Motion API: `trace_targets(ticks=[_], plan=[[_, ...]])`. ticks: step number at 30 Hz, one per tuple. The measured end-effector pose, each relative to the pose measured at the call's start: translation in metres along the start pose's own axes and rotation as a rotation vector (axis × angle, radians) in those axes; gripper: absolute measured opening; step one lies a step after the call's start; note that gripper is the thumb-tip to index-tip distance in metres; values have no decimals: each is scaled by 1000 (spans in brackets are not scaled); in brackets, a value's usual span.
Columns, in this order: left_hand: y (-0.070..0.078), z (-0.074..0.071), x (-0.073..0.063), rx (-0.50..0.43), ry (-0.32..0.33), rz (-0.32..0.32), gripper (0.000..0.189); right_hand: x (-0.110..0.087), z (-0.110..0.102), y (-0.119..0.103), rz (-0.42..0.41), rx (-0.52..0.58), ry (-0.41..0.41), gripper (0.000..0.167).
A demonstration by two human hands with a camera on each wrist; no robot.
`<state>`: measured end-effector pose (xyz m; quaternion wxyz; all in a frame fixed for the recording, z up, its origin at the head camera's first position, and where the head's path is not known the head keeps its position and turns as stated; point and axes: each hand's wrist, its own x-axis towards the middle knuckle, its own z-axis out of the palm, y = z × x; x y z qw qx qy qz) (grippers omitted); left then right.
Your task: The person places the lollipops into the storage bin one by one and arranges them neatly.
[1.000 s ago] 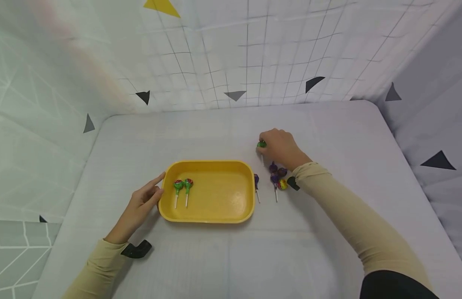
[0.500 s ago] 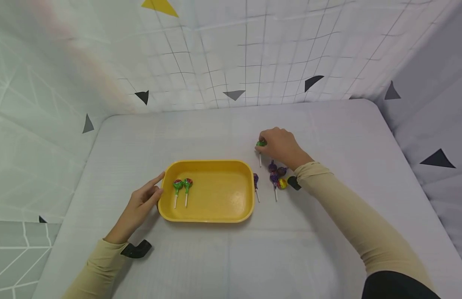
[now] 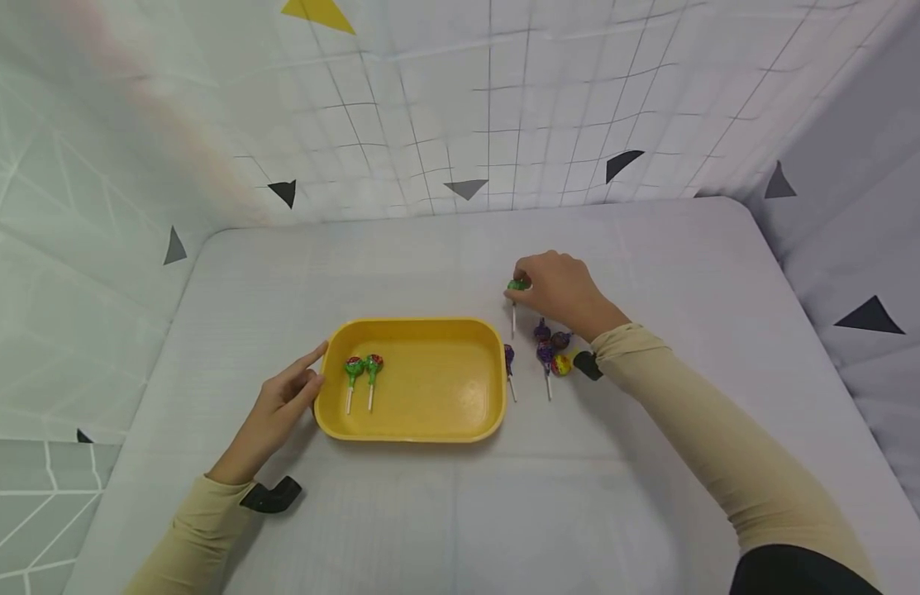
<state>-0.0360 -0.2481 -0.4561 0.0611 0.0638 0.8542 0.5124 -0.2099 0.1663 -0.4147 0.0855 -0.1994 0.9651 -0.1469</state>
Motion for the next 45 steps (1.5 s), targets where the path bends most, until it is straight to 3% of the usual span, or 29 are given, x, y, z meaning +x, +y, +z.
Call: trace_targets(ticks=[20,37,45], plan=[[-1,0,2,0,4,12,50,-5,-19,-19,-57,26,56,33],[0,-1,1,2,3,7,51,-13,-32,-41,-64,68,30,33],[-1,-1,1,-7,0,11,50,-15,-31,-57,-104,96,13,28]])
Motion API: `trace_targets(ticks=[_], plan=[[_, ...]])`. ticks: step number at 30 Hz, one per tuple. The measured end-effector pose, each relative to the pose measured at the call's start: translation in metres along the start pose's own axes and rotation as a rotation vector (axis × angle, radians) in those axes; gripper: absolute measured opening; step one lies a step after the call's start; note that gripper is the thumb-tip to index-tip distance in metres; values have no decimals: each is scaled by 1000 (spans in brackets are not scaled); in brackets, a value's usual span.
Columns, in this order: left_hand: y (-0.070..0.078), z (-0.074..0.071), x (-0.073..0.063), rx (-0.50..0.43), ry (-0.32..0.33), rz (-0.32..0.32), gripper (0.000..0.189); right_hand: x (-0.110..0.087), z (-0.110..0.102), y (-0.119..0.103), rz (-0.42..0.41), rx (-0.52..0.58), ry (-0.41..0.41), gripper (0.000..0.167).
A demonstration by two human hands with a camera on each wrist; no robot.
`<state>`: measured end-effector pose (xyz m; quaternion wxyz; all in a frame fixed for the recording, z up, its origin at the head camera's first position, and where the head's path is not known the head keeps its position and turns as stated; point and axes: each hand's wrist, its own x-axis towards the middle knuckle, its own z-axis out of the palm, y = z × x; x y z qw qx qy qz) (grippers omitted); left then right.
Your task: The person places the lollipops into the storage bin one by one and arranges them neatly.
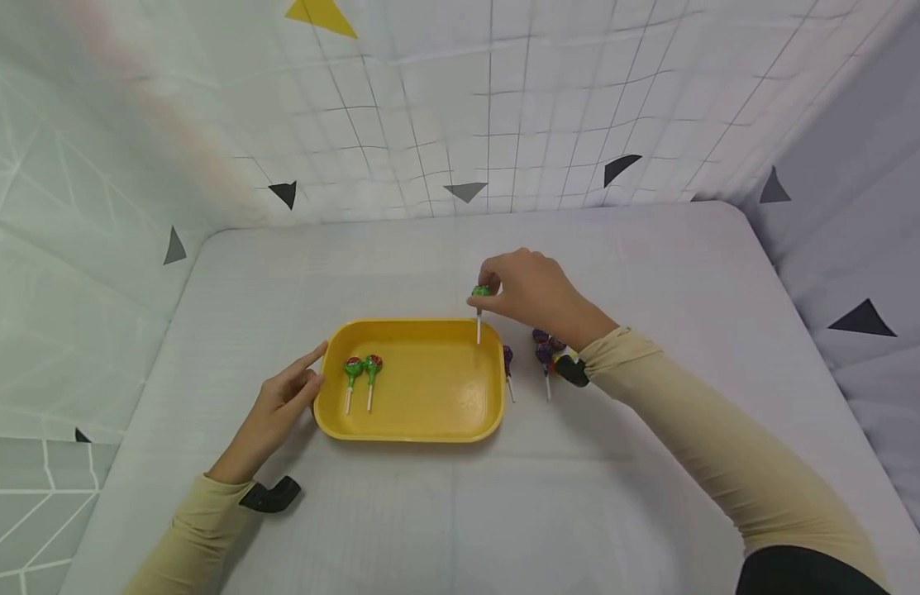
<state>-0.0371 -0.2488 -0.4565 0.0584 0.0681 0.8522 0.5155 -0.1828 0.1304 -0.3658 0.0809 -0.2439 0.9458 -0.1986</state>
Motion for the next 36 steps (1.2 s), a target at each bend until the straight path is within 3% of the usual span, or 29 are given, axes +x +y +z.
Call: trace_targets(ticks=[36], plan=[[0,1,0,-18,1,-1,52,13,35,-54,-153,-10,-128,25]])
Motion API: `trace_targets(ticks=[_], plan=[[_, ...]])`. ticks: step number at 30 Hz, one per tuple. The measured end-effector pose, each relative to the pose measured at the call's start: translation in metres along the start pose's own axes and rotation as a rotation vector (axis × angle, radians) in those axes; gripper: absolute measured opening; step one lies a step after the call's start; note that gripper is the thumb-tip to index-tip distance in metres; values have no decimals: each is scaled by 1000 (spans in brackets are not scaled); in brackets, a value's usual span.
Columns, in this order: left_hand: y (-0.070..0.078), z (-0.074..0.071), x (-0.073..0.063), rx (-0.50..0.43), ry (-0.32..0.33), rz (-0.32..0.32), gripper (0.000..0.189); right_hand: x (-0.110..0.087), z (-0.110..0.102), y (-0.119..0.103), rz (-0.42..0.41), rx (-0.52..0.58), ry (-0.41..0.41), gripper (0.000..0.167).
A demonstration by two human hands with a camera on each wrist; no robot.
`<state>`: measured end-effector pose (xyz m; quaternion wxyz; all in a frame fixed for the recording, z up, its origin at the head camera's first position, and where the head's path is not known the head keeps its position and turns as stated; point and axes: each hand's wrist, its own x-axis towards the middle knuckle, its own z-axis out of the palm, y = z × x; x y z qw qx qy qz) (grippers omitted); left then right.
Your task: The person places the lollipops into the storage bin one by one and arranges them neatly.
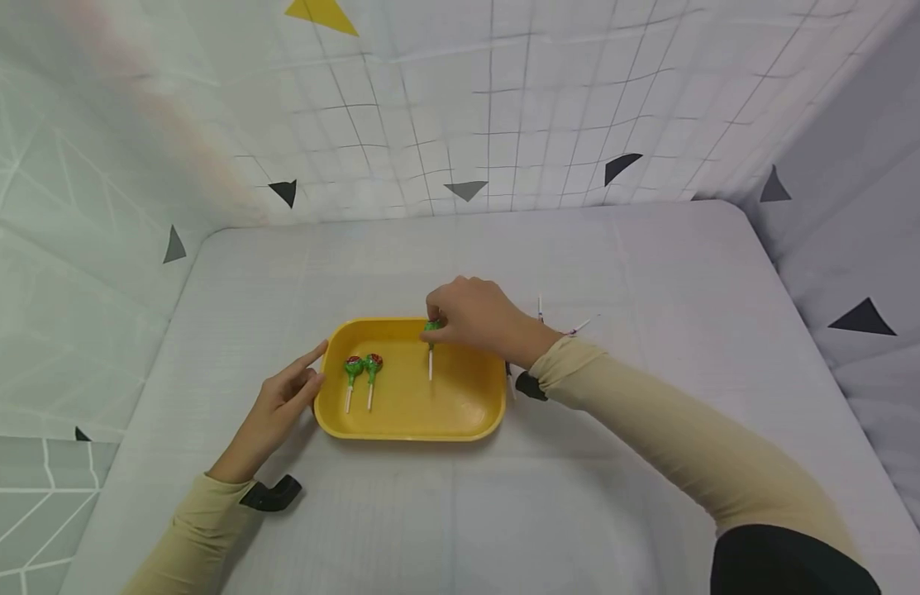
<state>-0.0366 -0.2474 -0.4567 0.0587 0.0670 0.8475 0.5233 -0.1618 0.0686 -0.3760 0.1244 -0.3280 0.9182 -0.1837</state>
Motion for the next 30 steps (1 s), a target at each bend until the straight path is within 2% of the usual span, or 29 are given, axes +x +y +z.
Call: trace_targets(ticks=[5,13,21,30], plan=[[0,-2,-1,-6,-5,-11,51,6,4,-8,-32,-5,-18,24],[0,-3,0,-5,-7,2,50,15,12,-19,-85,-71,-49,26],[-1,-4,0,-5,-11,0,51,22,12,-29,-122,-84,-60,29],[0,-3,0,11,-8,11,51,33,21,-37,-122,-116,-113,31]])
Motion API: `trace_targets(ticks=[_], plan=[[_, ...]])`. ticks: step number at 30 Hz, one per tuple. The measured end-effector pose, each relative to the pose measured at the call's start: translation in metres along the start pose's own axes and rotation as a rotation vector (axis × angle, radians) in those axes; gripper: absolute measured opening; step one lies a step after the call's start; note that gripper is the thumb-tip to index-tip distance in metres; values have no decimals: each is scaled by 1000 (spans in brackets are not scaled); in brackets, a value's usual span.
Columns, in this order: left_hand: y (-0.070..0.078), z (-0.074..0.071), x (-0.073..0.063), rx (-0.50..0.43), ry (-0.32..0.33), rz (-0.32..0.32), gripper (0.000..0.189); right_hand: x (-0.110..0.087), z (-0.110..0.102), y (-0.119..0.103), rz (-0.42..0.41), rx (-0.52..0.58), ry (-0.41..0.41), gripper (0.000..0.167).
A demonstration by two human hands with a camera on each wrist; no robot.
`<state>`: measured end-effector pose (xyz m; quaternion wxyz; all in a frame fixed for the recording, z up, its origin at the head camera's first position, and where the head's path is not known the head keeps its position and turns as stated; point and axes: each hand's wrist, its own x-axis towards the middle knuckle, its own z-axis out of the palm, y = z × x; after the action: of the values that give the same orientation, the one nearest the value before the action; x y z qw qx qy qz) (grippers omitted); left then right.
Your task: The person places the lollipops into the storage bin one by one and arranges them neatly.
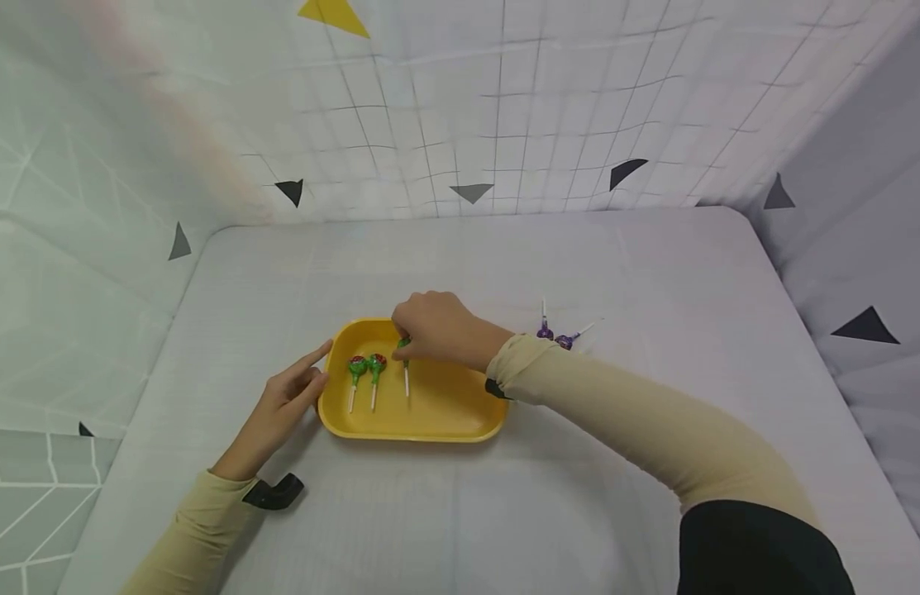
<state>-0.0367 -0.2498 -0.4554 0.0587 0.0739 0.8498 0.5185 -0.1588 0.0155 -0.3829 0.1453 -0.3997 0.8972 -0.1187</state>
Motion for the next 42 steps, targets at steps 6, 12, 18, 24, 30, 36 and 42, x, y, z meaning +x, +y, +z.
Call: trace_targets(ticks=[6,12,18,24,30,36,42], plan=[[0,0,0,1,1,4,51,7,9,-6,10,-28,-43,33],[-1,1,0,-3,6,7,51,11,17,-12,-10,-77,-80,34],[-3,2,1,-11,8,15,51,18,25,-15,-17,-137,-128,35],[-4,1,2,-12,7,20,50,20,27,-15,-15,-119,-132,35],[-5,0,2,-3,9,12,51,15,20,-15,-24,-57,-147,27],[-6,1,2,3,14,27,51,16,21,-12,-25,21,-156,21],[-6,1,2,-10,13,30,51,20,28,-10,-34,30,-143,21]])
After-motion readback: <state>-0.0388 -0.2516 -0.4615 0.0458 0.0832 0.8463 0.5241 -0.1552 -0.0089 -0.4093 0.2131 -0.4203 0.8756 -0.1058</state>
